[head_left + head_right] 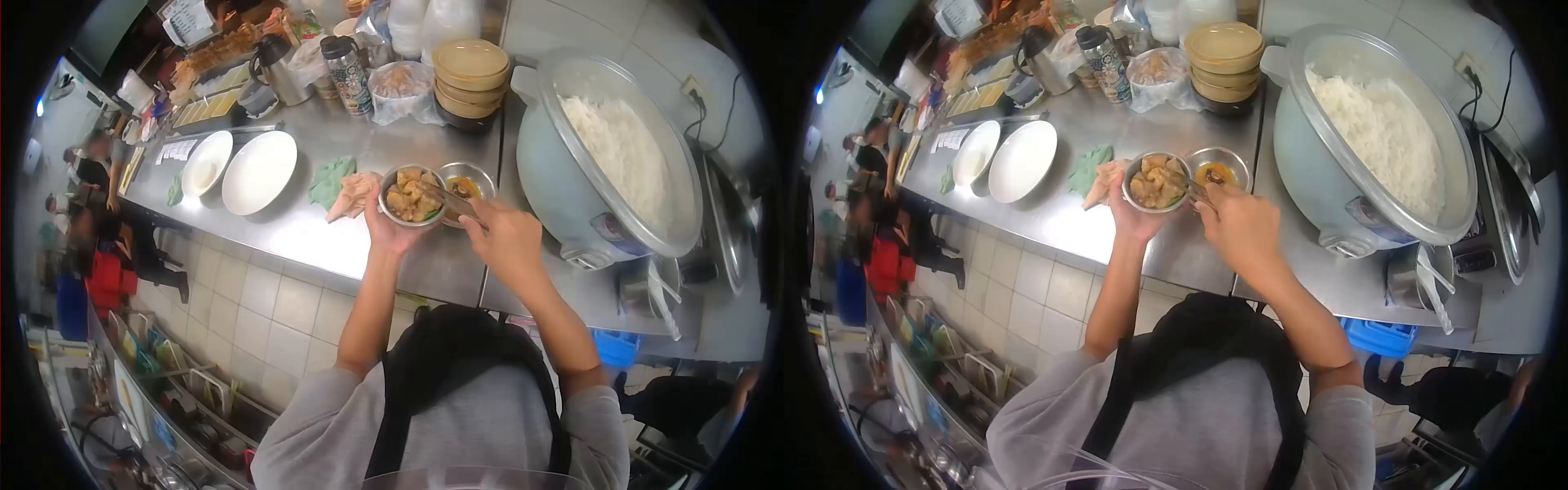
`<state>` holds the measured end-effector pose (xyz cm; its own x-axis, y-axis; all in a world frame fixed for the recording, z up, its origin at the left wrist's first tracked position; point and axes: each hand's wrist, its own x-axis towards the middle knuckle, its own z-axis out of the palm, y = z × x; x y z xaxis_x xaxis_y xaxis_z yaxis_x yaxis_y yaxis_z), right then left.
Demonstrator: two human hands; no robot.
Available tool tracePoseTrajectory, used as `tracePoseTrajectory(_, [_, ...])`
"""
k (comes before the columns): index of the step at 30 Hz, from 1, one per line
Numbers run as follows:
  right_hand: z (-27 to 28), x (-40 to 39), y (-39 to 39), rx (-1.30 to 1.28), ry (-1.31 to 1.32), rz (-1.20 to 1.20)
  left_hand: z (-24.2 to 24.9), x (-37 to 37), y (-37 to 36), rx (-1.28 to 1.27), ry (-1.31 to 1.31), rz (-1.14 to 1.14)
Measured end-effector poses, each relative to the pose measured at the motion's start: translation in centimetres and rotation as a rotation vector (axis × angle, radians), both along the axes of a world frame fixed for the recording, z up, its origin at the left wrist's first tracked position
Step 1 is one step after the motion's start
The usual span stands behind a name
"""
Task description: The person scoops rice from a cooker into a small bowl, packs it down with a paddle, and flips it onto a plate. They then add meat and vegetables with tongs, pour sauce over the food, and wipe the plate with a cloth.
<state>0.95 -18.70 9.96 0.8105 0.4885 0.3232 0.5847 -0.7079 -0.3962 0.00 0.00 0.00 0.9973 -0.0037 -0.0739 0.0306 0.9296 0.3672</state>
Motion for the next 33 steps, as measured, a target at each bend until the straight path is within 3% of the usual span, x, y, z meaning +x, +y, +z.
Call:
tracePoseTrajectory(3, [1.0, -0.4, 0.0, 0.066, -0.05, -0.04, -0.2, 0.4, -0.1, -0.039, 0.021, -0.004])
tracePoseTrajectory(9, [-0.2, -2.2, 0.5, 0.084, -0.158, 0.125, -0.5, -0.2, -0.5, 0.014, 0.114, 0.075])
tracePoseTrajectory(23, [-1.2, -2.1, 0.6, 0.126, 0.063, 0.029, 0.1, -1.0, -0.7, -0.005, 0.042, 0.051])
tracePoseTrajectory(27, [-0.7, -2.1, 0.5, 0.129, 0.061, 0.051, -1.0, -0.8, -0.2, -0.036, 0.02, 0.062])
tracePoseTrajectory(30, [0.6, -2.0, -0.4, 0.297, 0.025, 0.039, -0.6, -1.1, -0.3, -0.04, -0.006, 0.044])
tracePoseTrajectory(33, [0.9, -1.6, -2.0, 0.305, -0.05, -0.126, -0.3, -1.3, -0.2, -0.103, 0.01, 0.057])
